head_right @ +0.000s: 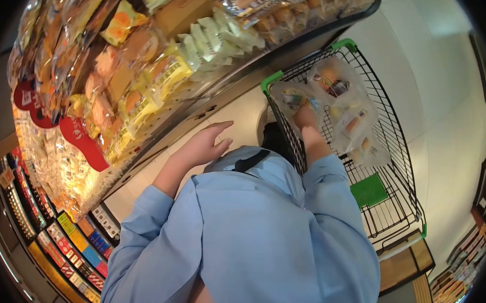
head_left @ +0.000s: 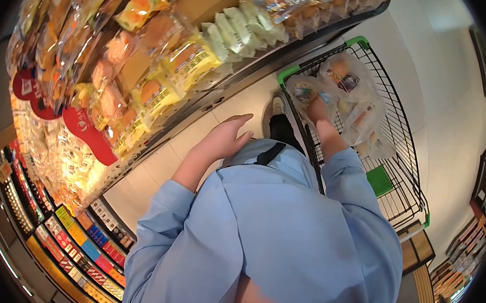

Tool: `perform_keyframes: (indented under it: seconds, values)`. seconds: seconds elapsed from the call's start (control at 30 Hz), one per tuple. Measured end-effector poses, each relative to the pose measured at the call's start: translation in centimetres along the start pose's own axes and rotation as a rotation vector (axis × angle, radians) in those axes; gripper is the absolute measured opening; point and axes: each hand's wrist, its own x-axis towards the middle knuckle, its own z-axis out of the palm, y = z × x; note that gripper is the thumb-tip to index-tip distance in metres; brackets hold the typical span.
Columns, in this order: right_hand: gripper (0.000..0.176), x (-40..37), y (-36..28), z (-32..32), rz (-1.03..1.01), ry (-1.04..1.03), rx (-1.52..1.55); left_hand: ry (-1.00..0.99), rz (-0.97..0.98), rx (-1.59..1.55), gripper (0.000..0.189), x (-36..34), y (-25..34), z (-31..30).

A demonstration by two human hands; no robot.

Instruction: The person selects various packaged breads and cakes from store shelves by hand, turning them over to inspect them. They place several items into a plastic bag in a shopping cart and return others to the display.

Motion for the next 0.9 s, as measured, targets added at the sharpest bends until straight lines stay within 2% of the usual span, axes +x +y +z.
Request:
perform_keyframes:
  seconds: [0.07, 0.1, 0.17, 0.2, 0.27, 0.37, 0.4, 0.53, 0.6, 0.63, 0.7, 0.73, 0.77, 0.8, 0.87, 0.9]
  values:
    - [0.035, -1.1, -1.0, -2.3, -0.123, 0.206, 0.034, 0.029, 0.011, -0.041, 0.052, -0.7, 0.0, 0.0]
    - [0.035, -1.6, -1.6, -3.7, -0.139, 0.215, 0.025, 0.049, 0.014, -0.045, 0.052, -1.0, -0.2, 0.2]
    - [0.033, -3.0, -3.1, -6.6, -0.083, 0.021, 0.078, 0.075, 0.083, -0.049, 0.053, -1.9, -0.8, 0.6]
    - [0.033, -3.6, -3.2, -7.2, -0.093, 0.030, 0.066, 0.090, 0.089, -0.054, 0.053, -2.5, -1.0, 0.7]
    - [0.032, -5.0, -3.2, -8.7, -0.054, -0.051, 0.470, 0.108, 0.138, -0.086, 0.052, -3.7, -1.2, 0.9]
    - [0.028, -9.3, -5.7, -12.7, -0.078, 0.079, 0.457, 0.124, 0.155, -0.120, 0.054, -5.9, -1.7, 1.2]
    - [0.021, -10.9, -6.4, -13.8, -0.133, 0.067, 0.574, 0.136, 0.173, -0.131, 0.054, -6.7, -1.9, 1.4]
    - [0.017, -19.4, -11.0, -19.3, -0.183, 0.061, 0.648, 0.109, 0.157, -0.266, 0.057, -9.8, -3.3, 2.4]
    - [0.011, -23.5, -13.5, -21.3, -0.236, -0.134, 0.953, 0.108, 0.152, -0.312, 0.060, -11.4, -3.8, 3.1]
    - [0.011, -25.3, -14.7, -21.9, -0.245, -0.127, 0.937, 0.107, 0.148, -0.418, 0.062, -12.2, -4.0, 3.4]
    - [0.011, -28.4, -16.7, -22.3, -0.339, -0.358, 1.218, 0.122, 0.153, -0.529, 0.065, -13.4, -4.4, 3.7]
    - [0.010, -29.6, -17.6, -21.9, -0.406, -0.453, 1.352, 0.141, 0.189, -0.670, 0.066, -13.9, -4.5, 3.9]
    - [0.010, -30.5, -18.4, -21.1, -0.414, -0.458, 1.337, 0.159, 0.225, -0.813, 0.067, -14.4, -4.7, 4.1]
    - [0.010, -31.2, -19.0, -19.9, -0.460, -0.572, 1.487, 0.173, 0.231, -0.821, 0.067, -15.3, -4.7, 3.9]
    - [0.013, -31.0, -19.8, -17.2, -0.523, -0.781, 1.675, 0.019, 0.209, -1.167, 0.062, -17.4, -4.3, 3.0]
    - [0.013, -31.7, -21.3, -16.7, -0.525, -0.795, 1.656, 0.036, 0.217, -1.178, 0.062, -18.2, -4.6, 2.9]
